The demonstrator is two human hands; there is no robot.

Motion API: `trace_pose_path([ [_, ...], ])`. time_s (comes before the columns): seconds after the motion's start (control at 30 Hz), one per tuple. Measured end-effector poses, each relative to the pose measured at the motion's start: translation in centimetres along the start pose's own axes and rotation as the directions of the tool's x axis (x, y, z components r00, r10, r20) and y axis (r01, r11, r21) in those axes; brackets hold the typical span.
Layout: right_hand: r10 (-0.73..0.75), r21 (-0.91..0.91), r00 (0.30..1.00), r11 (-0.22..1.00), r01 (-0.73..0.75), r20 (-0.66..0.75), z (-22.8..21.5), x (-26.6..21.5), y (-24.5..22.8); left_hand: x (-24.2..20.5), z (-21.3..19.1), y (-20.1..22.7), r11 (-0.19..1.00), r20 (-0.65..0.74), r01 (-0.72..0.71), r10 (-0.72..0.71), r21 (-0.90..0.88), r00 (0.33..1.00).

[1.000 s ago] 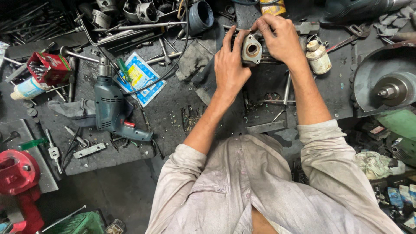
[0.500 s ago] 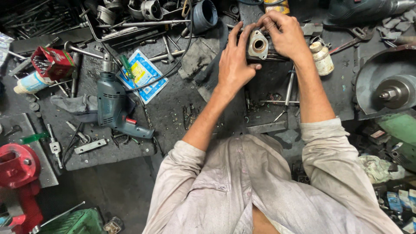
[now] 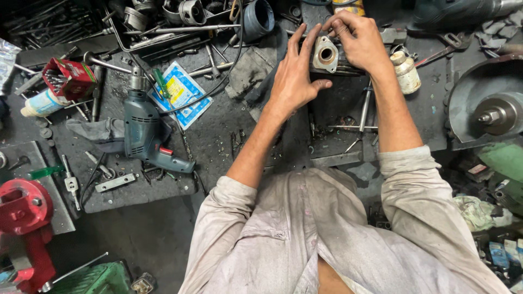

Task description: The person assembles a small engine cylinder head by inserting a piston, applying lubricant, and using a T-handle wrench to tighten bolts. They also wipe the part with a rag and inspect the assembly.

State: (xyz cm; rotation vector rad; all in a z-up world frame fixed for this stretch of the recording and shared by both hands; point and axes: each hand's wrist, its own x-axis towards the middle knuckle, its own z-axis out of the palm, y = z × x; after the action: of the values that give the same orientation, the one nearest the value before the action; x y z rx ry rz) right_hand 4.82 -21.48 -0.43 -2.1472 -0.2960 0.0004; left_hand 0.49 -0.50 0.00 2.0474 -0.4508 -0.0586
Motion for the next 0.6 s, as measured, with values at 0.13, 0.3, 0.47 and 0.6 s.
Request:
trace_pose_path([
  [0.13, 0.001, 0.008, 1.000, 1.000, 0.000, -0.015, 0.1, -0.2, 0.5, 0.2, 0.1, 0.0, 1.000, -0.005, 0.007, -0.007, -0.009, 1.000],
  [0.3, 0.013, -0.007, 1.000, 1.000, -0.014, -0.016, 0.2, -0.2, 0.8, 0.0, 1.2, 0.0, 0.997, -0.092, 0.047, -0.042, 0.061, 0.995],
  [0.47, 0.014, -0.017, 1.000, 1.000, -0.014, -0.007, 0.0, -0.1, 0.7, -0.1, 1.8, -0.4, 0.997, -0.098, 0.046, -0.040, 0.063, 0.994],
  [0.6, -0.003, -0.053, 1.000, 0.999, 0.002, -0.020, 0.0, -0.2, 0.2, -0.1, 2.1, -0.6, 0.993, -0.117, 0.059, -0.046, 0.106, 0.992],
])
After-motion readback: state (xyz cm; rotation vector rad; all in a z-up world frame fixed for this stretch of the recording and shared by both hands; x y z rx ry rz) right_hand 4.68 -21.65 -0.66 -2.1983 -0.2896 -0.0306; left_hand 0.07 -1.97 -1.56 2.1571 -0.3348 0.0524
